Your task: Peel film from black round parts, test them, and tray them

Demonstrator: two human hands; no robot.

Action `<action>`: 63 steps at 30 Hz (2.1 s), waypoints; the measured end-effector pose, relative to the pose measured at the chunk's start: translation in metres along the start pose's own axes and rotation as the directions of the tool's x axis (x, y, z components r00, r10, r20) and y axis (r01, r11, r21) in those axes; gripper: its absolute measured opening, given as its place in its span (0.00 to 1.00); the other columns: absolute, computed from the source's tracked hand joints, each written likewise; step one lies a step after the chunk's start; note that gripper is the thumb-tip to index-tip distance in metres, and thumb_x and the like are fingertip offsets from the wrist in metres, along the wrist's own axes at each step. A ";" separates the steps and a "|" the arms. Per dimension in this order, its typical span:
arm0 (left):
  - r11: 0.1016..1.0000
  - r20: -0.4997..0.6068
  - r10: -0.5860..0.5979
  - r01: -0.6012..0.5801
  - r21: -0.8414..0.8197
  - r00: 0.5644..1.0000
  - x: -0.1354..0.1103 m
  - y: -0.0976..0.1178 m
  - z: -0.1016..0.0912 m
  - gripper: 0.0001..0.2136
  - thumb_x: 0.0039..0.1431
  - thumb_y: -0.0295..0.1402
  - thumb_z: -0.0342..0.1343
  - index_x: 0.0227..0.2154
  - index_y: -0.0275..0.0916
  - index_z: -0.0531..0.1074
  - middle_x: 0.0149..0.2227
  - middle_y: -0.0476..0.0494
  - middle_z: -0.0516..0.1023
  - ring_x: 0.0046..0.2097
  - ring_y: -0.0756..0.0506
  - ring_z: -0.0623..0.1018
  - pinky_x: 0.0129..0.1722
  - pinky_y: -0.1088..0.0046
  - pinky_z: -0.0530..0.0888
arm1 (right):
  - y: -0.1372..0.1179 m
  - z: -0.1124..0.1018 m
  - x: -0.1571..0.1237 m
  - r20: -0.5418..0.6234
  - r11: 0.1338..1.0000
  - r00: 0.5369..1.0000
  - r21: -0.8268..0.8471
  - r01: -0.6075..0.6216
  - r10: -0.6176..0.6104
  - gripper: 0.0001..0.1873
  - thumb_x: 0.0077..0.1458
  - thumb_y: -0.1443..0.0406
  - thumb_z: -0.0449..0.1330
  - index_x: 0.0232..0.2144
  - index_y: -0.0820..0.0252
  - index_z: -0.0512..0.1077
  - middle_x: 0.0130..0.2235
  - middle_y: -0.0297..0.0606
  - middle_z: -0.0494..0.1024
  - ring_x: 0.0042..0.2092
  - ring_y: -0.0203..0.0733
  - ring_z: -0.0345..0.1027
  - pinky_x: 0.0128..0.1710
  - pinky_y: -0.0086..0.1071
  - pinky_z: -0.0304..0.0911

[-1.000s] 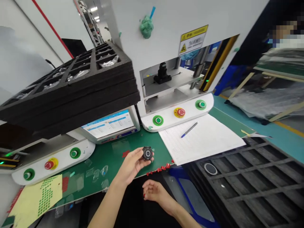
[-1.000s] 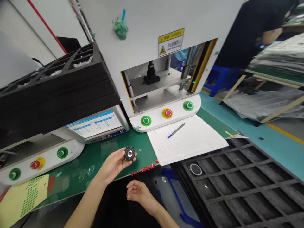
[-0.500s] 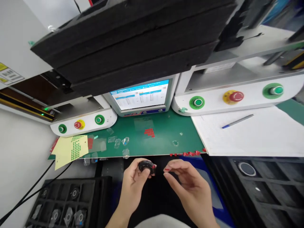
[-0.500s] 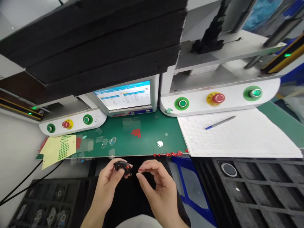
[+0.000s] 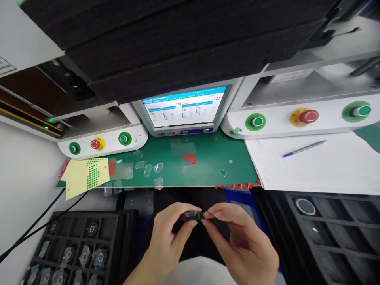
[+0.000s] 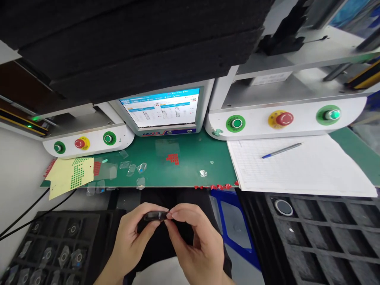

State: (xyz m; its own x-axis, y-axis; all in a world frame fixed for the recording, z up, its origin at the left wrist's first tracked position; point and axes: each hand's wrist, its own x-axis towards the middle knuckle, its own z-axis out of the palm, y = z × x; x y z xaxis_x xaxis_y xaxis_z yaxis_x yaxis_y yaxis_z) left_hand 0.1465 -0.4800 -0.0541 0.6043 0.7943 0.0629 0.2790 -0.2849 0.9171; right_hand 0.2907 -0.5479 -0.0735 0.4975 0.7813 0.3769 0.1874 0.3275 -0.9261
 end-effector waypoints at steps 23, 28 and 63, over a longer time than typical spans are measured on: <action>0.990 0.081 0.120 -0.114 -0.081 0.989 0.002 0.000 -0.002 0.08 0.66 0.29 0.55 0.45 0.42 0.76 0.39 0.45 0.83 0.37 0.48 0.80 0.38 0.76 0.74 | -0.002 -0.014 -0.002 0.026 0.992 0.992 0.009 0.122 -0.123 0.35 0.50 0.82 0.62 0.57 0.53 0.65 0.35 0.34 0.79 0.38 0.40 0.77 0.41 0.36 0.77; 0.990 0.150 0.120 -0.108 -0.087 0.981 0.003 -0.002 -0.004 0.07 0.66 0.30 0.55 0.44 0.41 0.76 0.37 0.45 0.82 0.37 0.48 0.80 0.39 0.76 0.75 | -0.003 -0.023 0.004 0.167 0.998 0.984 0.019 0.063 -0.065 0.32 0.53 0.81 0.60 0.56 0.52 0.64 0.40 0.36 0.78 0.39 0.38 0.77 0.41 0.33 0.75; 0.945 -0.016 0.296 -0.290 0.154 0.955 -0.005 -0.004 0.011 0.10 0.67 0.26 0.52 0.48 0.38 0.71 0.40 0.42 0.82 0.39 0.46 0.80 0.39 0.72 0.76 | -0.003 -0.013 -0.012 0.042 0.958 0.987 -0.237 0.163 -0.158 0.21 0.52 0.83 0.59 0.43 0.58 0.70 0.41 0.39 0.73 0.43 0.36 0.73 0.35 0.25 0.76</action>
State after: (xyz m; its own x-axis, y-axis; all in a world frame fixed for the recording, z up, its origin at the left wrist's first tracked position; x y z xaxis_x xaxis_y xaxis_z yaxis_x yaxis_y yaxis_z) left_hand 0.1506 -0.4889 -0.0625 0.6480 0.6828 0.3374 0.2035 -0.5821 0.7873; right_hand 0.2950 -0.5653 -0.0760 0.4257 0.7413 0.5189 0.4616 0.3152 -0.8292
